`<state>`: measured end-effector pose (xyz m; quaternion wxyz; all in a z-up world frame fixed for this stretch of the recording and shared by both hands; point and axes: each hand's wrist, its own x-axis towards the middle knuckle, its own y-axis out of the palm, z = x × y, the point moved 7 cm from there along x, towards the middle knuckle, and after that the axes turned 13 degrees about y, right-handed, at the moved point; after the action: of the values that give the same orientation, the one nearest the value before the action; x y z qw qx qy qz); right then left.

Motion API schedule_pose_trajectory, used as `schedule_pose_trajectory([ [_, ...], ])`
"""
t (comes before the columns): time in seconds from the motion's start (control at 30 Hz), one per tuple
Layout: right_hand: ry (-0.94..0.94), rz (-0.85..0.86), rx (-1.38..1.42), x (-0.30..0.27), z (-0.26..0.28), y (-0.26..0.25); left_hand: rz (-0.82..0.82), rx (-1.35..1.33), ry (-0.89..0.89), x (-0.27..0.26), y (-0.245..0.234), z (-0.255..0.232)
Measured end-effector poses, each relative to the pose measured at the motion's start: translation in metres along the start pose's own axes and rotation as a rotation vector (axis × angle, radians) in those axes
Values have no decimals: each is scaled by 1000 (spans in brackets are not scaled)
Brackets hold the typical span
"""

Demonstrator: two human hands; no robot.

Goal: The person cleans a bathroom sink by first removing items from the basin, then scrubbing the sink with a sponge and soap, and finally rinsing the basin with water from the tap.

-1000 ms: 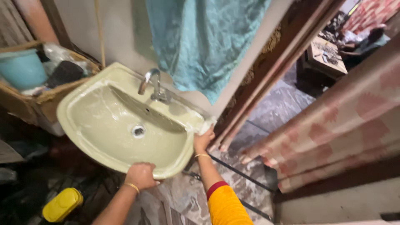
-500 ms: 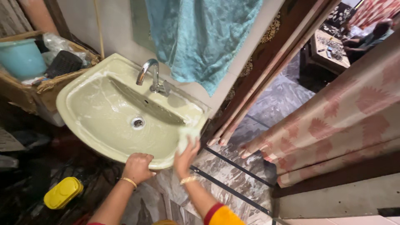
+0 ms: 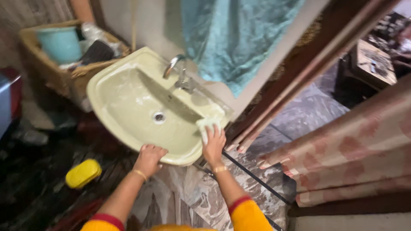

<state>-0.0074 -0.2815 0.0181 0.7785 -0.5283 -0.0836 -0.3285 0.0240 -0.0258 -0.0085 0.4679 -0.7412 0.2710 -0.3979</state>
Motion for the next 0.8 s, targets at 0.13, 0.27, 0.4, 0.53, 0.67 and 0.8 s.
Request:
schedule_pose_trajectory([
  [0.13,-234,145,-39,-91,57,5,-238,-386,-23,-10,-8,21],
  [0.27,-590,-6,-144,-130,105,12,-685,-483,-279,-51,-49,50],
  [0.4,-1213,-142,-448,-154,146,52,-841,-381,-431,-112,-83,69],
  [0.53,-1623,67,-995,-159,188,138,-872,-326,-519,-175,-86,85],
  [0.67,-1595,45,-1076,-134,268,196,-964,-400,-683,-232,-63,105],
  [0.8,-1253,14,-836,-76,357,233,-1031,-460,-729,-248,-44,120],
])
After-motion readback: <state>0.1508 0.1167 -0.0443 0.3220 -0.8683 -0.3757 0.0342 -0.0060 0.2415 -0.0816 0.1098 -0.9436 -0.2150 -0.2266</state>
